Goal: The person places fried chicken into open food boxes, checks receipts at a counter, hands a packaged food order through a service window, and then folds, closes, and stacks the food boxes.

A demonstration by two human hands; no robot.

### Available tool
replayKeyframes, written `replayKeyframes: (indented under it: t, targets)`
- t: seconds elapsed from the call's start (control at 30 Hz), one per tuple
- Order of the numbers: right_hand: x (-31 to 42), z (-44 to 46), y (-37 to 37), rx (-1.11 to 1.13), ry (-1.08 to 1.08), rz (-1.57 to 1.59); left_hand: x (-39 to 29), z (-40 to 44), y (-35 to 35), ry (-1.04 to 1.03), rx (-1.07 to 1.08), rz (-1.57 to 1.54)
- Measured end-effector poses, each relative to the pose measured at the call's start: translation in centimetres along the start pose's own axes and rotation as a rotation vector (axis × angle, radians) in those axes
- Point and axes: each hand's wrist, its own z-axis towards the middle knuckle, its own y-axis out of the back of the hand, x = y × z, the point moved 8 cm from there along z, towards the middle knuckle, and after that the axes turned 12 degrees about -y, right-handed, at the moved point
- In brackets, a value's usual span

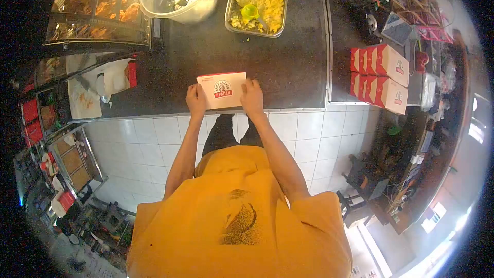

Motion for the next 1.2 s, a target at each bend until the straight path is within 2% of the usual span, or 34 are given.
replayKeyframes:
  t: [0.03, 0.17, 0.2, 0.27, 0.3, 0.37, 0.4, 0.5, 0.6, 0.7, 0.8, 1.0, 1.1, 1.2]
  targets:
    - [-0.3, 0.0, 0.0, 0.002, -0.004, -0.009, 0.6, -0.5, -0.2, -0.003, -0.023, -0.008]
    - [-1.1, -0.4, -0.5, 0.019, -0.042, -0.099, 1.4, -1.1, -0.7, 0.035, 0.158, 0.06]
    - [-0.7, -0.2, -0.3, 0.017, -0.053, -0.137, -0.7, -0.2, -0.1, -0.088, 0.149, 0.176]
    - [2.6, -0.6, 1.4, -0.056, 0.087, -0.252, -5.0, 0.8, 0.7, -0.325, 0.133, 0.404]
    - [4.4, -0.8, 2.1, -0.088, 0.156, -0.309, -5.9, 0.7, -0.1, -0.408, 0.24, 0.468]
    - [5.9, -1.2, 0.6, 0.034, 0.284, -0.414, -6.7, -0.3, -2.0, -0.571, 0.468, 0.592]
    - [6.1, -1.6, -0.2, 0.095, 0.345, -0.465, -5.6, -0.7, -2.5, -0.521, 0.544, 0.477]
    - [4.8, -1.5, -1.1, 0.168, 0.434, -0.52, -5.6, -0.5, -2.3, -0.598, 0.613, 0.527]
    - [5.0, -1.1, 0.7, 0.381, 0.457, -0.424, -6.7, 0.3, -0.9, -0.635, 0.788, 0.48]
    - [5.4, -1.0, 1.4, 0.444, 0.555, -0.525, -6.5, 1.3, -0.4, -0.717, 0.978, 0.504]
    - [5.4, -0.3, 1.4, 0.451, 0.615, -0.403, -6.0, 2.1, -0.6, -0.722, 0.933, 0.376]
    - [4.0, -0.3, 2.0, 0.446, 0.551, -0.108, -6.7, 1.4, 0.4, -0.63, 0.81, 0.134]
    - [2.6, -1.9, 1.7, 0.294, 0.438, -0.004, -6.0, -0.2, 0.7, -0.595, 0.637, 0.028]
    - [-0.4, -3.9, 0.7, 0.106, 0.104, 0.333, -5.8, -2.4, 0.2, -0.526, 0.422, -0.106]
